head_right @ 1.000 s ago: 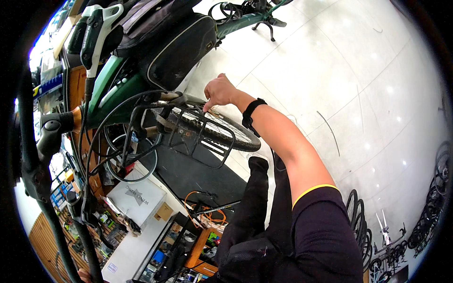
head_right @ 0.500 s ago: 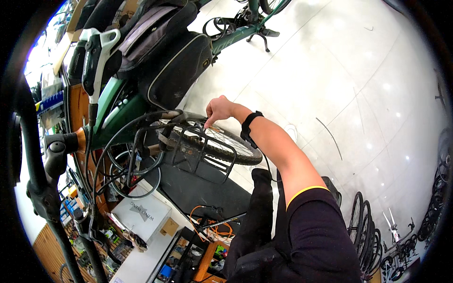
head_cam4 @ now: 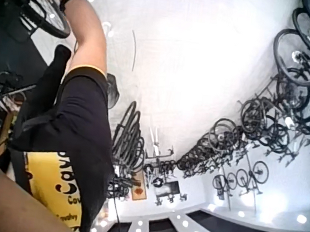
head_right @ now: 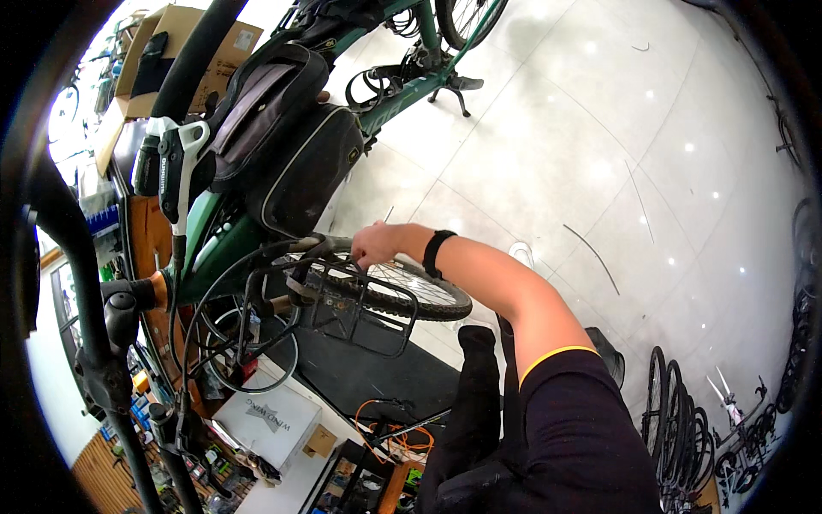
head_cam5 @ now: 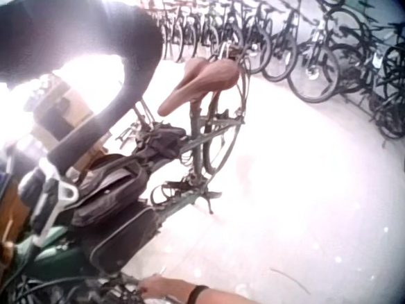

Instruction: The person uses a wrench to tighten a rear rack onto a bicycle frame. They then pick up a front basket, attach a strap to it, and place it onto the handlebars. Finally, the person walks to the shop entrance to meet a customer.

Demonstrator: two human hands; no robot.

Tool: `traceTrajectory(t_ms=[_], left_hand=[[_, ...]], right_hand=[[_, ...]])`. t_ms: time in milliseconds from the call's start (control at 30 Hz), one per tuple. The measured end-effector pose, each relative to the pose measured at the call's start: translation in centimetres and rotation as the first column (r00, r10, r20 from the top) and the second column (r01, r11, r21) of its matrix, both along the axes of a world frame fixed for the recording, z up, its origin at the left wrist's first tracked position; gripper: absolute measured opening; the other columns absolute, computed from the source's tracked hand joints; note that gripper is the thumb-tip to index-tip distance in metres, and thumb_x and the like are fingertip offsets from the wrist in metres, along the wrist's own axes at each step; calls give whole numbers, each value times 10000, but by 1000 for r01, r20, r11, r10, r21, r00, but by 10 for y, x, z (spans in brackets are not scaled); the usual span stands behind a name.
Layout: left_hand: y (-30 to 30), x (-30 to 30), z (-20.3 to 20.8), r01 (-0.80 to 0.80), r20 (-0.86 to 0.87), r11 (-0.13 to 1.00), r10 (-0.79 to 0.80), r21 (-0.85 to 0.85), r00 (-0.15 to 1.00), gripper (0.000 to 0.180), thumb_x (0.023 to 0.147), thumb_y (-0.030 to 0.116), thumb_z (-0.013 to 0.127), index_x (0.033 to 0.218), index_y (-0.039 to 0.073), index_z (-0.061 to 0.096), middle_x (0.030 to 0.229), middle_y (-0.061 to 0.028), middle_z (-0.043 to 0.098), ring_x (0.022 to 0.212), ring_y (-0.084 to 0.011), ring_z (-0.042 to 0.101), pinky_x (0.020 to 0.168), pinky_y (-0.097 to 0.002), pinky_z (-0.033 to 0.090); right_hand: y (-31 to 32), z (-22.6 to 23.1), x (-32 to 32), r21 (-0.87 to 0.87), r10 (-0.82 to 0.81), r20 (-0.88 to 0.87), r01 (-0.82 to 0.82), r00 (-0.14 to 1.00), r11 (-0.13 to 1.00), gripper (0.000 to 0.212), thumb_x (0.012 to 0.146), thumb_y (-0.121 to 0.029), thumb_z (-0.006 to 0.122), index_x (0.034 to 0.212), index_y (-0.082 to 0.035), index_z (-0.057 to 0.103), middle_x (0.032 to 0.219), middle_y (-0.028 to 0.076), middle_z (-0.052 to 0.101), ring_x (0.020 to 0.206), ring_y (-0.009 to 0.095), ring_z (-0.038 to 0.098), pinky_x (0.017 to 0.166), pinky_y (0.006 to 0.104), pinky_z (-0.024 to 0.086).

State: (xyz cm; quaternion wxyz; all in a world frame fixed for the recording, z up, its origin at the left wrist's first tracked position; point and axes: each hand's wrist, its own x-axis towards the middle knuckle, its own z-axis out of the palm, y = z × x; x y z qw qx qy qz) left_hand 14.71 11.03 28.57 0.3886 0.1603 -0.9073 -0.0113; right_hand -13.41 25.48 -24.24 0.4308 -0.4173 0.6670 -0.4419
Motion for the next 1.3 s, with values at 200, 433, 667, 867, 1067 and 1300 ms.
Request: traceTrajectory(t_ms=[200,433,667,867,1067,1300], left_hand=[[5,-5,7,22,13,999,-23,37,1000,596,899,502,432,1134,-40,512,1077,-223,566,959,-349,569,809,-494,472],[12,-10,25,62,95,989,-75,133,993,593,896,499,442,1133,-40,512,1085,-224,562,978,-348,562,821,-496,466],[30,-39,17,301,-6,857,-329,419,944,357,784,324,651,839,-21,576,856,-155,592,771,-263,543,764,-396,448],[14,-36,27,311,206,743,-514,593,833,360,868,249,646,1031,-48,525,950,-90,535,896,-165,503,796,-320,427],[28,-53,40,315,294,743,-562,591,773,241,851,146,657,959,-46,559,821,-86,550,715,-148,504,624,-281,420],[33,-55,59,493,324,808,-584,323,744,452,782,402,700,905,-27,623,828,-127,592,720,-296,593,650,-365,459]], right_hand=[[-3,-7,43,-143,-338,-194,314,921,939,157,754,-290,608,741,-143,662,678,46,627,739,260,606,753,413,389],[67,-36,72,142,-84,-354,142,931,980,245,810,-318,591,721,-105,673,695,118,641,767,326,622,782,501,423],[283,-34,187,703,-538,-307,568,785,428,373,842,-415,590,765,-65,695,820,168,675,836,336,648,758,460,494],[434,45,296,711,-884,-301,702,357,42,367,882,-342,570,755,-27,709,751,171,677,718,278,646,709,389,494],[466,155,390,449,-901,-432,859,-32,-246,401,895,-348,570,746,4,692,627,104,616,591,187,565,591,340,445],[393,283,518,342,-892,-393,865,-223,-366,369,905,-288,583,790,58,638,582,57,540,535,139,484,514,313,386]])
